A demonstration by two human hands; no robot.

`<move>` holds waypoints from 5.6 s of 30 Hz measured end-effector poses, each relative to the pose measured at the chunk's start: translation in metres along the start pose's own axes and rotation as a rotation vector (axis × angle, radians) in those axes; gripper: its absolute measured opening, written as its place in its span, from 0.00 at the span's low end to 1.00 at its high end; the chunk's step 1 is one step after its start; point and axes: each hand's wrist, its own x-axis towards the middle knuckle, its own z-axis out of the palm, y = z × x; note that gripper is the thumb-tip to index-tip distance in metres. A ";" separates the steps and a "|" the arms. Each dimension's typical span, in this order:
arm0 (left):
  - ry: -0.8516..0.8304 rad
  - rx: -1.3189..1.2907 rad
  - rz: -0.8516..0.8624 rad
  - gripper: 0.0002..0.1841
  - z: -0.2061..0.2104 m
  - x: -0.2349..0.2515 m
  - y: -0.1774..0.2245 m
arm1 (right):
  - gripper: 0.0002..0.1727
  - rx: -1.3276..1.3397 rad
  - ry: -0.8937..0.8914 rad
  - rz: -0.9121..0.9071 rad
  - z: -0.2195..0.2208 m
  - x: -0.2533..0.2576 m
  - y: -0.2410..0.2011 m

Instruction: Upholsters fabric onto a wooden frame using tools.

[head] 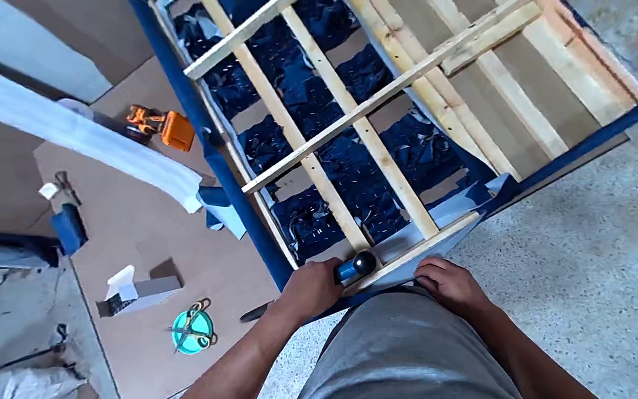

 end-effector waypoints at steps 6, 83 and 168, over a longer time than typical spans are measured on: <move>-0.068 0.152 0.096 0.22 0.001 0.056 0.063 | 0.09 0.030 -0.010 -0.017 -0.007 0.004 -0.003; -0.218 -1.189 -0.460 0.18 0.034 -0.052 -0.095 | 0.34 -0.437 -0.814 -0.559 0.075 0.170 -0.021; -0.723 -1.295 -0.168 0.19 -0.062 0.193 0.243 | 0.16 -0.361 -0.265 -0.150 -0.229 0.088 0.240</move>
